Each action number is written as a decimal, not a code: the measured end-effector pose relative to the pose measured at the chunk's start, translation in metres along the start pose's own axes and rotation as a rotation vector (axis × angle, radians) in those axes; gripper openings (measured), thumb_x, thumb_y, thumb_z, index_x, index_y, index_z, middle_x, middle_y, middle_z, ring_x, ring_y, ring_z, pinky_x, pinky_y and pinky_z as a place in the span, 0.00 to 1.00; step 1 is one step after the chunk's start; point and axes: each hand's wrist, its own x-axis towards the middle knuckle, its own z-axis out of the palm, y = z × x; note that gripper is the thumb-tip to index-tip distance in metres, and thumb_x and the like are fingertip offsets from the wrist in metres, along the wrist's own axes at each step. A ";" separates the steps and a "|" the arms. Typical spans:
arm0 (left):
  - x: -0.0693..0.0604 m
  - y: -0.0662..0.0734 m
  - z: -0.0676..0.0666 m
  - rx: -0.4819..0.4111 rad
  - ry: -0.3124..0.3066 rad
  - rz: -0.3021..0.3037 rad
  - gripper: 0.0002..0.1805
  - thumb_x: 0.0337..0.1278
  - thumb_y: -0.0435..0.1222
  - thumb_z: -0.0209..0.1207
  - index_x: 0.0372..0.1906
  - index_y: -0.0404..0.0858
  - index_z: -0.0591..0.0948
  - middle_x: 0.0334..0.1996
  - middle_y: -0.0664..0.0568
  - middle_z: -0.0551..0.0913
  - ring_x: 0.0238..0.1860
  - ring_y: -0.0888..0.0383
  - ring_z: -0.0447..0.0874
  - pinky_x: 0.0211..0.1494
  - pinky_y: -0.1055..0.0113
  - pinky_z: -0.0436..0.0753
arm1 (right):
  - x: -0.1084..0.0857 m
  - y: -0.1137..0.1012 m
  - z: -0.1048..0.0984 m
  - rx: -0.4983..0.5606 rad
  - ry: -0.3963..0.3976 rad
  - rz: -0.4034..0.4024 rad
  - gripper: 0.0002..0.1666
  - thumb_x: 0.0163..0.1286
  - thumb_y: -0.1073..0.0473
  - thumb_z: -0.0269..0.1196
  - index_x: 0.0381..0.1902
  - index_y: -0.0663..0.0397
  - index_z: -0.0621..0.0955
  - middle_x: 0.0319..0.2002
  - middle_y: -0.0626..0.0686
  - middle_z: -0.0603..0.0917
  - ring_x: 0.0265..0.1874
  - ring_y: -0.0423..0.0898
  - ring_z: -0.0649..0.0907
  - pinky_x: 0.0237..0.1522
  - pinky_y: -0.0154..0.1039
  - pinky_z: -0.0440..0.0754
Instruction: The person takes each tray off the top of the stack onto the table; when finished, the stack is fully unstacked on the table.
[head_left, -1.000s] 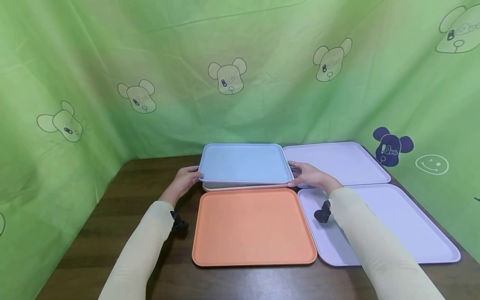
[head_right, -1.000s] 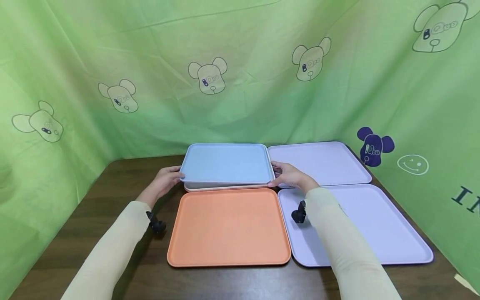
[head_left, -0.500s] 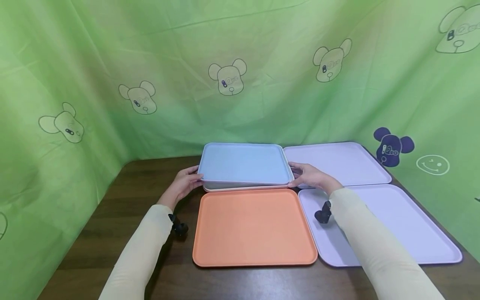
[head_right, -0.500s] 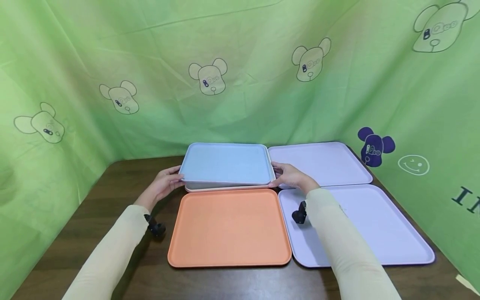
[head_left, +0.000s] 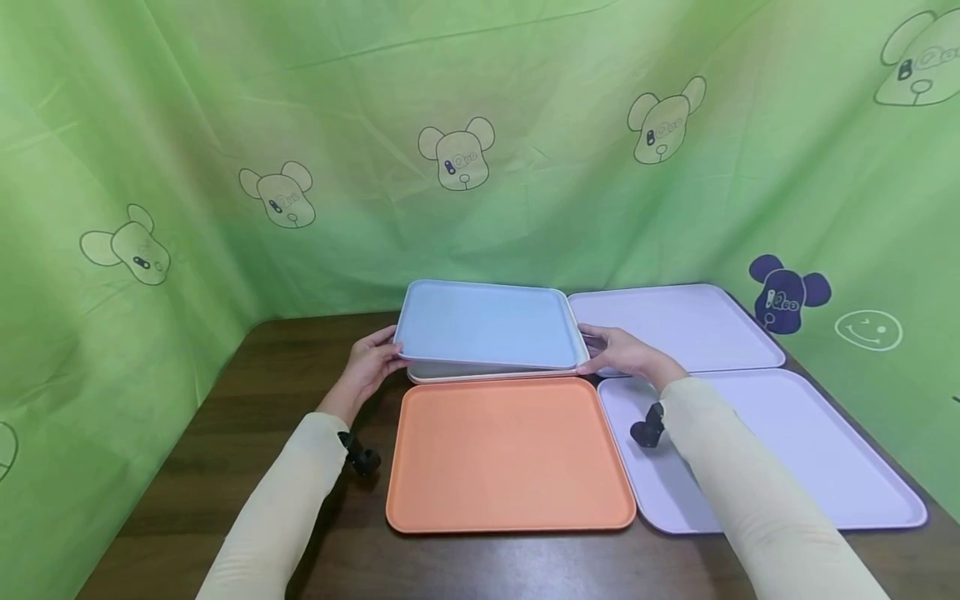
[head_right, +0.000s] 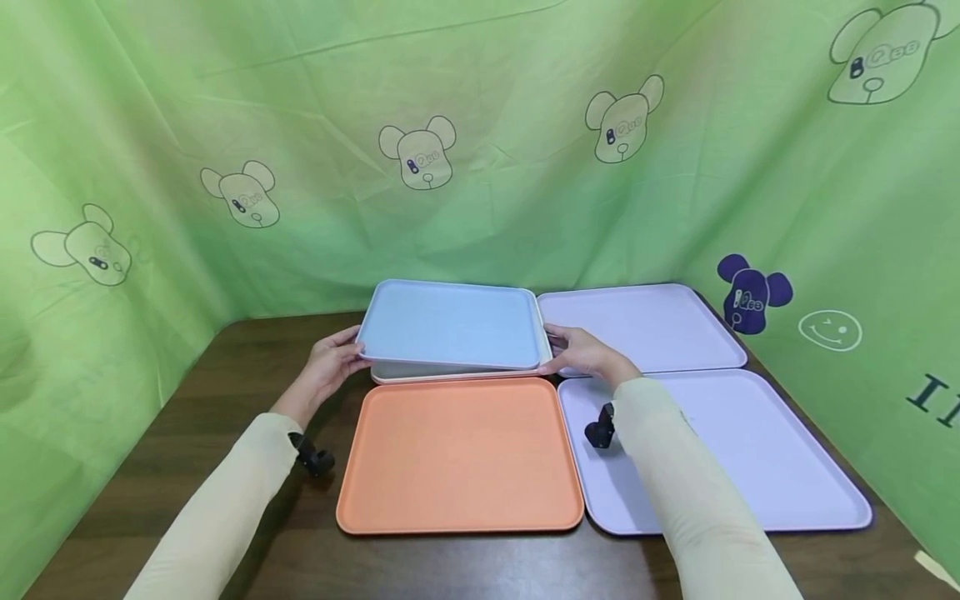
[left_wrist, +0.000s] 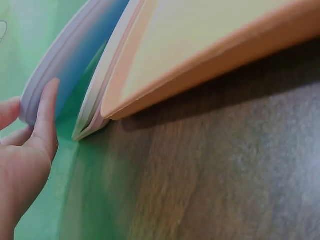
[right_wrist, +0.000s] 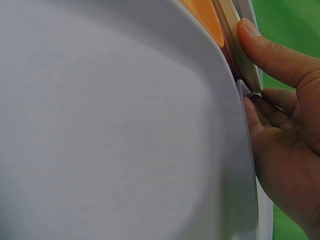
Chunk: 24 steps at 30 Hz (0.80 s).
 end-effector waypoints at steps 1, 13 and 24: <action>0.000 0.000 0.000 -0.012 0.009 0.007 0.30 0.66 0.18 0.46 0.72 0.27 0.58 0.68 0.29 0.61 0.35 0.60 0.84 0.41 0.65 0.85 | 0.000 0.000 0.000 0.001 0.000 -0.002 0.60 0.53 0.71 0.72 0.73 0.74 0.46 0.70 0.74 0.54 0.68 0.65 0.61 0.65 0.47 0.64; -0.013 0.011 -0.018 -0.034 0.072 0.079 0.28 0.67 0.18 0.44 0.71 0.26 0.59 0.67 0.30 0.63 0.36 0.61 0.84 0.40 0.64 0.85 | -0.002 -0.001 0.001 -0.044 -0.002 0.005 0.59 0.55 0.67 0.72 0.74 0.73 0.47 0.71 0.73 0.55 0.69 0.65 0.60 0.67 0.50 0.61; -0.030 0.029 -0.052 0.026 0.183 0.124 0.26 0.69 0.22 0.46 0.71 0.29 0.63 0.60 0.36 0.71 0.38 0.63 0.84 0.42 0.65 0.84 | -0.002 -0.001 0.001 -0.055 0.001 0.002 0.59 0.55 0.66 0.73 0.74 0.72 0.49 0.70 0.72 0.56 0.67 0.65 0.63 0.66 0.51 0.62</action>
